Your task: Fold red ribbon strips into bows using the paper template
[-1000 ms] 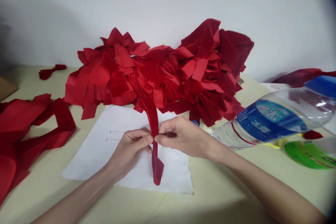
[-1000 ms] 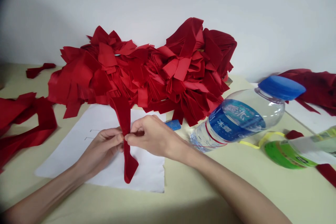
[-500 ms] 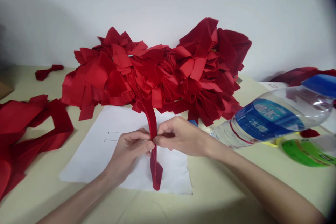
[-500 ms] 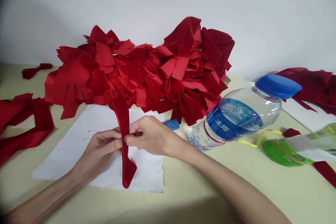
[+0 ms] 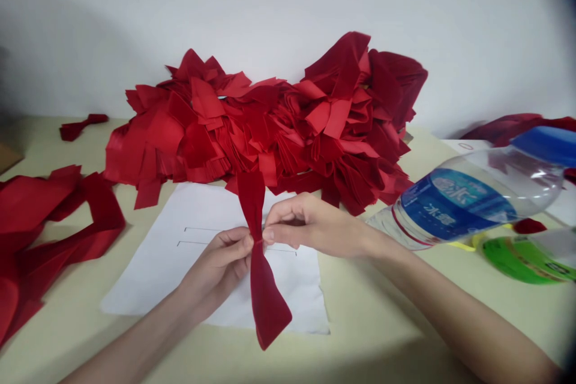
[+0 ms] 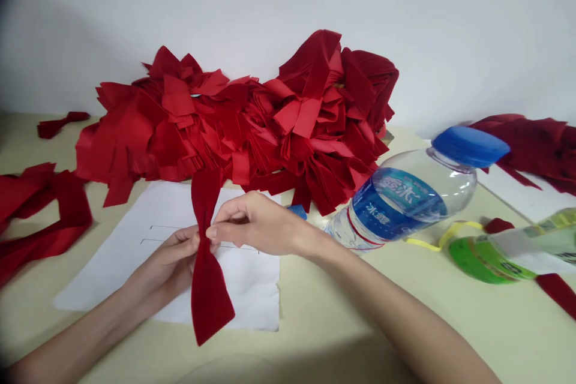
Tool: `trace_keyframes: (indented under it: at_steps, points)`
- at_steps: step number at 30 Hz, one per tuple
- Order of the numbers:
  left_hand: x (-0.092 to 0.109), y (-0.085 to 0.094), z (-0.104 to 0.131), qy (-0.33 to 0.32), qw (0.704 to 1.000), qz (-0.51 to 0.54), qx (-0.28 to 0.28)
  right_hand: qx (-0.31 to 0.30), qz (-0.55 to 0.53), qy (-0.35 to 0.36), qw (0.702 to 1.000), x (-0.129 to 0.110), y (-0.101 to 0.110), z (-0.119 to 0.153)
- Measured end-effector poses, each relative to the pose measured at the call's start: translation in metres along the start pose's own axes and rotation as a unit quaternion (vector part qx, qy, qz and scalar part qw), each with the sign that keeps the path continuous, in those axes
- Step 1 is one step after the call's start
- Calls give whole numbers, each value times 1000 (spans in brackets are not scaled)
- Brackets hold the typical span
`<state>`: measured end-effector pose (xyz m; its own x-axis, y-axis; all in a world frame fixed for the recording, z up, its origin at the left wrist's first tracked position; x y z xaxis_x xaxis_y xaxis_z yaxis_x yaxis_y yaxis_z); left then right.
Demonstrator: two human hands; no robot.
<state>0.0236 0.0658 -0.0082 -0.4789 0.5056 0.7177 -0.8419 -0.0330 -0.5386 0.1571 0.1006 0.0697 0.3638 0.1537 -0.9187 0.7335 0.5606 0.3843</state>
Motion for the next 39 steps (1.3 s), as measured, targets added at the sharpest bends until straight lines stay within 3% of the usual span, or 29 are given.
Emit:
trace_keyframes:
  at_steps: [5, 12, 18, 24, 27, 39]
  points:
    - [1, 0, -1, -16, 1000, -9, -11, 22, -45, -1, 999, -4, -4, -1]
    - [2, 1, -1, -34, 999, -34, -6, 55, -28, 9, 998, 3, -5, -3]
    - [4, 1, -2, -40, 998, -41, 21, 140, 113, 52, 982, -1, 2, 2]
    - [4, 3, -2, -54, 997, -39, 32, 203, 300, 132, 923, -19, -5, 9]
    - [4, 3, -1, -59, 997, -45, 35, 208, 335, 153, 906, -21, -10, 11]
    - [7, -1, -3, -68, 997, -27, 22, 213, 236, 107, 942, -13, -2, 4]
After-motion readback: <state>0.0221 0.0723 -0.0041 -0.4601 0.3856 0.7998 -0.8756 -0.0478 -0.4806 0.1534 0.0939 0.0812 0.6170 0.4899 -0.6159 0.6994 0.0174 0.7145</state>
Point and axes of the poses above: each hand's wrist, its own z-axis away from the middle knuckle, its own y-axis out of the back of the hand, x = y × z, the point moved 4 cm from there along -z, towards the middle knuckle, and after that the axes turned 13 degrees about x, right-handed, at the moved point
